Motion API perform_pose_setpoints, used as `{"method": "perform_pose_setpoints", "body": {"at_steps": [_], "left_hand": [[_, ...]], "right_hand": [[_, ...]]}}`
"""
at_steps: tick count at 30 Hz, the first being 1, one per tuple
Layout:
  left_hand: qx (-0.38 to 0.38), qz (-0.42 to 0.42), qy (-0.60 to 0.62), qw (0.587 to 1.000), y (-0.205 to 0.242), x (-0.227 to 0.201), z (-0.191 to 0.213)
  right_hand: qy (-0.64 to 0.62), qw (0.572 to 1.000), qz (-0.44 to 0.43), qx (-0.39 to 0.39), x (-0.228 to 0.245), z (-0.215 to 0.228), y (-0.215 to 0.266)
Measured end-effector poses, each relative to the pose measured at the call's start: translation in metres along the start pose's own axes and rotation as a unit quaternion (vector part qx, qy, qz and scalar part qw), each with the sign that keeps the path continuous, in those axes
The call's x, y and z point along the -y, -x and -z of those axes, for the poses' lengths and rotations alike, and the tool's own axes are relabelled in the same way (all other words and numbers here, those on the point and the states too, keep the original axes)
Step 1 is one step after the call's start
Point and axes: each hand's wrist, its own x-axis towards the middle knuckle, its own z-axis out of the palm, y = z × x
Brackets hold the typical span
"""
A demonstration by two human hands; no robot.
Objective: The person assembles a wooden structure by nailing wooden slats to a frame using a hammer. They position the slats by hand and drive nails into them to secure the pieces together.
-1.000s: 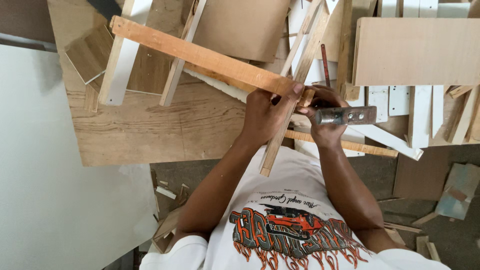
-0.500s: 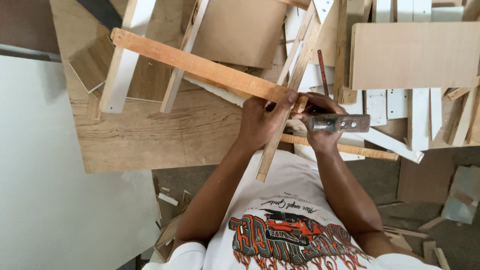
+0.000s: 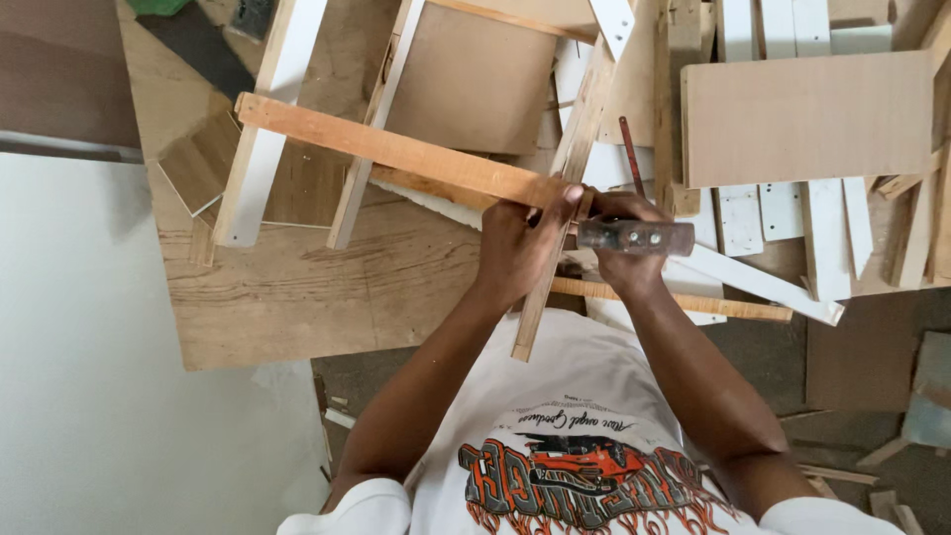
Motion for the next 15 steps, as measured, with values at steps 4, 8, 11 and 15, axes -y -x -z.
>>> {"method": "perform_pose_setpoints", "body": {"at_steps": [4, 8, 11, 15], "left_hand": [[0.045, -0.030, 0.025, 0.998, 0.001, 0.012, -0.003], [0.035, -0.018, 0.100, 0.994, 0.004, 0.029, -0.011], [0.029, 0.063, 0.119, 0.991, 0.002, 0.039, -0.013], [-0.007, 0.080, 0.166, 0.983, -0.005, 0.038, -0.018]], "right_hand": [[-0.084, 0.989, -0.117, 0.015, 0.032, 0.019, -0.012], [-0.101, 0.964, -0.233, -0.080, 0.053, 0.036, 0.005], [-0.160, 0.920, -0.340, -0.110, 0.051, 0.052, 0.026], [-0.241, 0.929, -0.276, -0.043, 0.055, 0.042, 0.037]]}}
